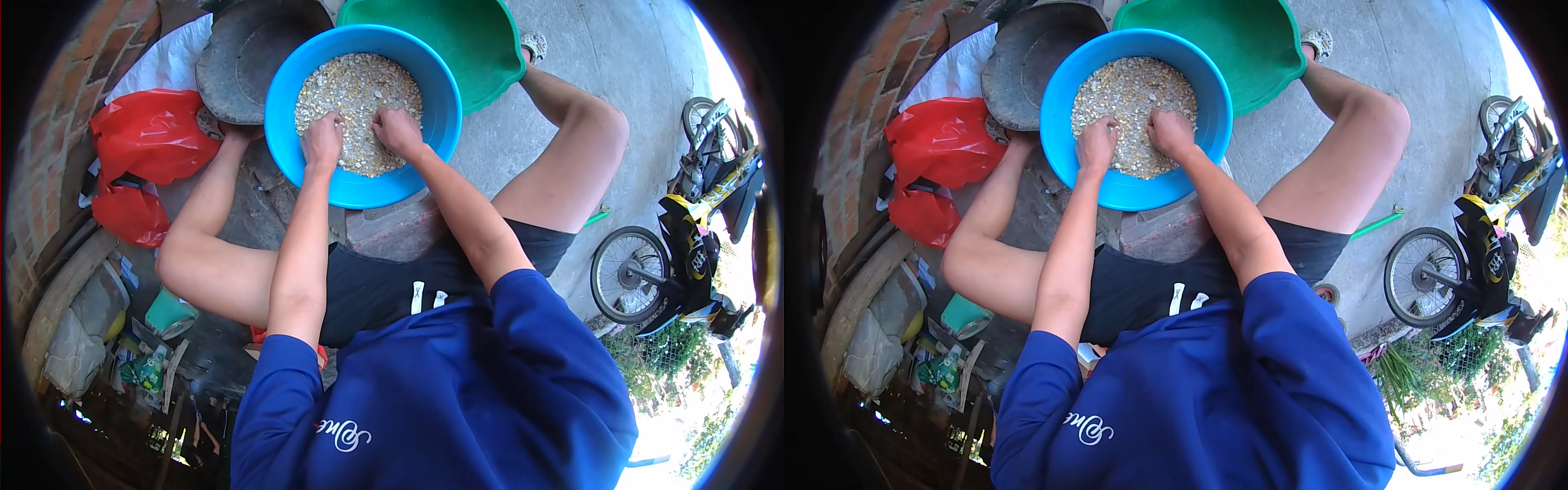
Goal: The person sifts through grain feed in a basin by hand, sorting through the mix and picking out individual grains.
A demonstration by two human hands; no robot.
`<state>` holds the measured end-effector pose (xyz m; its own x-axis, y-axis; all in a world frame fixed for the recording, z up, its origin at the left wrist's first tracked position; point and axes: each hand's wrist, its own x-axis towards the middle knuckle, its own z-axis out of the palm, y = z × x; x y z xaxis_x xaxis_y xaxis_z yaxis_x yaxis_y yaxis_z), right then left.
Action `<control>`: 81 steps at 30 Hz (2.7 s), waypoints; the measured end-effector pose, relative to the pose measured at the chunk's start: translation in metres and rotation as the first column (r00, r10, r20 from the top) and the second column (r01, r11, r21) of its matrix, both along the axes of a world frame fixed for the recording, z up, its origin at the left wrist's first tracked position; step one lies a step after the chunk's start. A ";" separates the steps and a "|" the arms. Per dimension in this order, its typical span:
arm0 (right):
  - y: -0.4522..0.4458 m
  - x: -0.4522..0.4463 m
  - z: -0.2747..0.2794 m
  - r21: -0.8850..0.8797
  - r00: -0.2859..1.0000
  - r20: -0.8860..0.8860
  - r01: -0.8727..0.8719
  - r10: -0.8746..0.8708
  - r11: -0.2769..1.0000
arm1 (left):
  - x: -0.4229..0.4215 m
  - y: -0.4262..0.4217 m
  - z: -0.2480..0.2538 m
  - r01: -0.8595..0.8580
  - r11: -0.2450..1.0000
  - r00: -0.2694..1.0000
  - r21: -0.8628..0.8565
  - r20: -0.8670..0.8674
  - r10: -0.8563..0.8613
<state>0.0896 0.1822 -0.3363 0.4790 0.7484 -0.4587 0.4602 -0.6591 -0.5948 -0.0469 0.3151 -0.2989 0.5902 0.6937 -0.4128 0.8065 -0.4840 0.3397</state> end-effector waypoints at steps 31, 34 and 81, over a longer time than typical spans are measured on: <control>-0.009 0.024 0.004 -0.252 0.057 -0.921 0.667 -0.386 0.701 | -0.004 -0.011 -0.011 -0.144 0.988 0.986 -0.055 0.081 0.148; -0.011 0.030 0.001 -0.233 0.154 -0.900 0.622 -0.408 0.748 | 0.001 -0.013 -0.006 -0.137 0.990 0.987 -0.047 0.083 0.140; 0.036 0.005 0.112 0.377 0.875 -0.359 0.453 -0.324 0.808 | 0.033 -0.006 0.004 0.028 -0.136 0.735 -0.990 -0.072 0.674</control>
<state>0.0944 0.2182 -0.2241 0.6814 0.6755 -0.2817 0.0040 -0.3883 -0.9215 -0.0141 0.3094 -0.2944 0.7330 0.0034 -0.6802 0.3495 0.8560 0.3809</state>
